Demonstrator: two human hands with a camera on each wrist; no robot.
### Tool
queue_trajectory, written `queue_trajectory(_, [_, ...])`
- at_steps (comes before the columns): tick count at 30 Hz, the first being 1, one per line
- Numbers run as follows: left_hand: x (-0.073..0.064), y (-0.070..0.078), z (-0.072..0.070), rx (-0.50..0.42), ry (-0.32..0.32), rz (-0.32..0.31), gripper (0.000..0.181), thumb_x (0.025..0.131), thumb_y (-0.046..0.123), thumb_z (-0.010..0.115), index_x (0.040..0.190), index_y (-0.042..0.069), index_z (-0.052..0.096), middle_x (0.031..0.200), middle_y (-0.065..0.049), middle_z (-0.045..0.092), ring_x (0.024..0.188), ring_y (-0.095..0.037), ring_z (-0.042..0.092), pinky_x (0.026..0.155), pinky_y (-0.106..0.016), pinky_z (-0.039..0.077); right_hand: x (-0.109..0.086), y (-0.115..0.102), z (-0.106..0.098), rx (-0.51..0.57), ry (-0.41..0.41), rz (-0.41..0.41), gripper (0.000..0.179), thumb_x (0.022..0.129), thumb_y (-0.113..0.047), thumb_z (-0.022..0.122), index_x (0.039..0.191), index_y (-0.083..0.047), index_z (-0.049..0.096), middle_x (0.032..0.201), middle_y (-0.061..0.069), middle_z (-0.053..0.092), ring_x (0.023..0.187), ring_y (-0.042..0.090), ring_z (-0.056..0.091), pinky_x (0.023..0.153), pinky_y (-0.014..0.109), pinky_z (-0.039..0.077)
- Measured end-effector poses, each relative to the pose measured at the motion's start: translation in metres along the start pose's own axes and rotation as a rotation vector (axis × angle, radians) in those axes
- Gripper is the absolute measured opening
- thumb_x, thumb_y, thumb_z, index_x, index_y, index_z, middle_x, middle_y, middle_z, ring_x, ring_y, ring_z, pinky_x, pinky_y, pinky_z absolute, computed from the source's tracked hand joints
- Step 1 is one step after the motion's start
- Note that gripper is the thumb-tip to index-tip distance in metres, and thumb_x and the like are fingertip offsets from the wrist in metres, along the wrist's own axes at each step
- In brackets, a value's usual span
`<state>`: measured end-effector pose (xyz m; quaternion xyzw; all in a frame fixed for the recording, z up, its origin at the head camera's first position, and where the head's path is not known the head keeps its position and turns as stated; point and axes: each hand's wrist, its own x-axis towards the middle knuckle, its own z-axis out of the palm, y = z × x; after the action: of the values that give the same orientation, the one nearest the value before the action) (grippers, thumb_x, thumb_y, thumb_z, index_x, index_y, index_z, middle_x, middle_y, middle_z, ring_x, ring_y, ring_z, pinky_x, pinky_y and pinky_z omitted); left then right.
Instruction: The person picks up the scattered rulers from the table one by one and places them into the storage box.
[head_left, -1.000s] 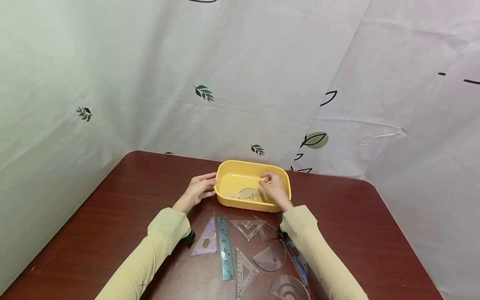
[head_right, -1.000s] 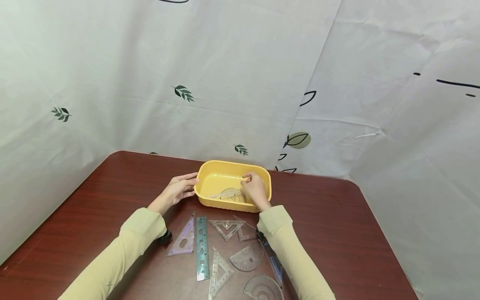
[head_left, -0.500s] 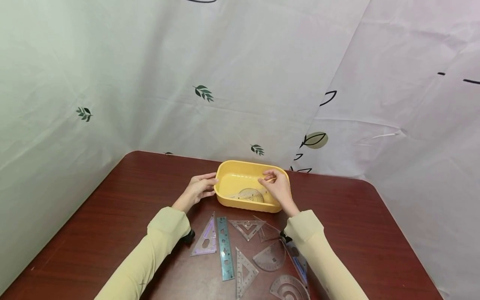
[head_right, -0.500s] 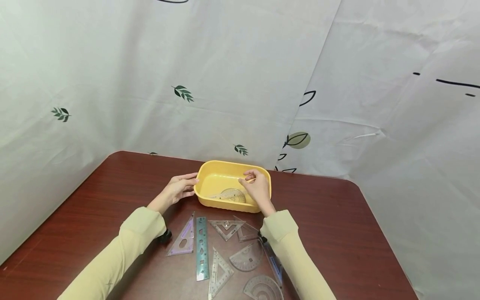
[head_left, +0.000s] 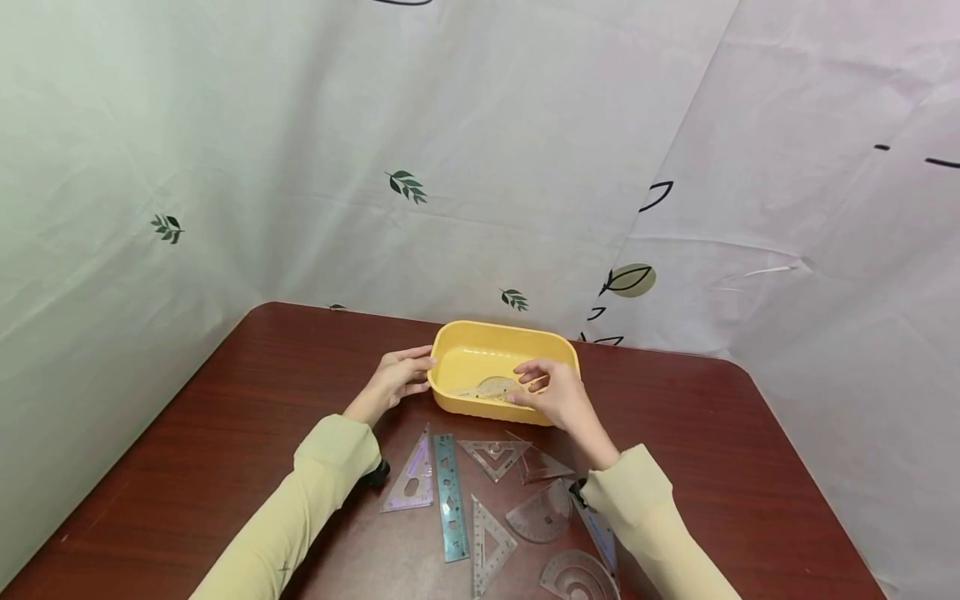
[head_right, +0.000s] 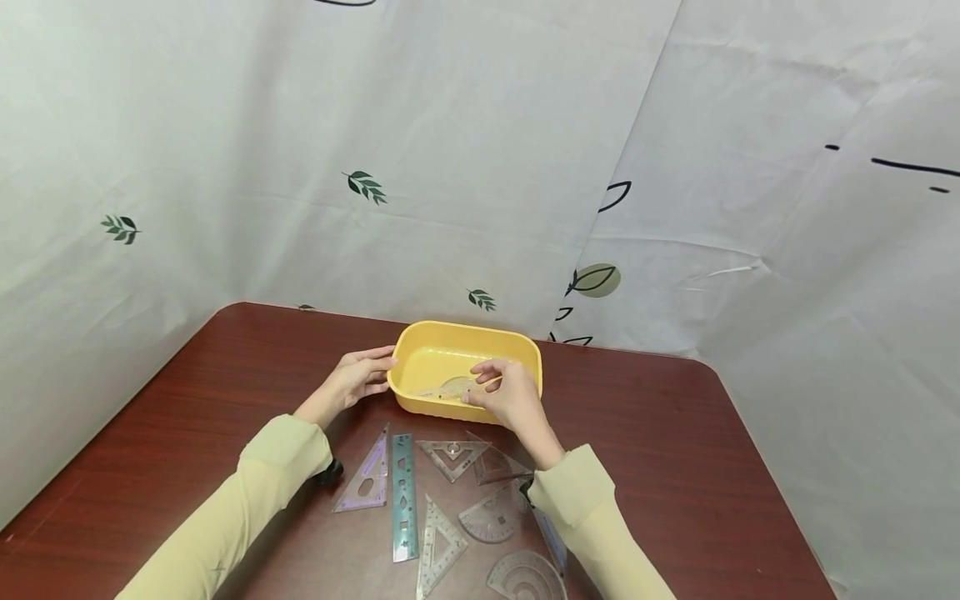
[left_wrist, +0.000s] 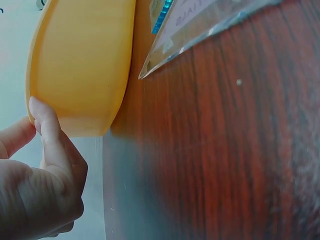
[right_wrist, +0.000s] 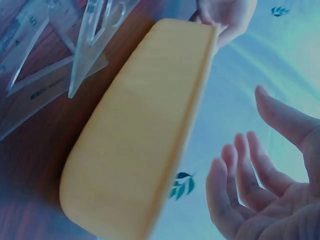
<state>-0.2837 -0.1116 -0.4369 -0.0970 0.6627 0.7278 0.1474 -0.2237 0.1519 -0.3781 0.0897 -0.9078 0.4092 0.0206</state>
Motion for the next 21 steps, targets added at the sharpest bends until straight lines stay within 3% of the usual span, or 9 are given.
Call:
queue_trajectory(10, [0.000, 0.000, 0.002, -0.012, 0.005, -0.007, 0.049, 0.093, 0.012, 0.064, 0.140, 0.011, 0.051, 0.105, -0.007, 0.070, 0.076, -0.008, 0.067, 0.061, -0.018, 0.057, -0.018, 0.004, 0.006, 0.036, -0.162, -0.082, 0.033, 0.069, -0.005, 0.086, 0.097, 0.001, 0.070, 0.091, 0.013, 0.070, 0.083, 0.026, 0.067, 0.072, 0.026, 0.056])
queue_trajectory(21, [-0.003, 0.000, 0.003, -0.028, 0.004, 0.002, 0.048, 0.094, 0.011, 0.062, 0.141, 0.010, 0.050, 0.107, -0.006, 0.066, 0.074, -0.008, 0.063, 0.060, -0.017, 0.055, -0.027, 0.012, 0.023, 0.062, -0.316, -0.017, 0.039, 0.067, 0.000, 0.086, 0.101, 0.005, 0.069, 0.091, 0.018, 0.070, 0.075, 0.017, 0.066, 0.067, 0.020, 0.055])
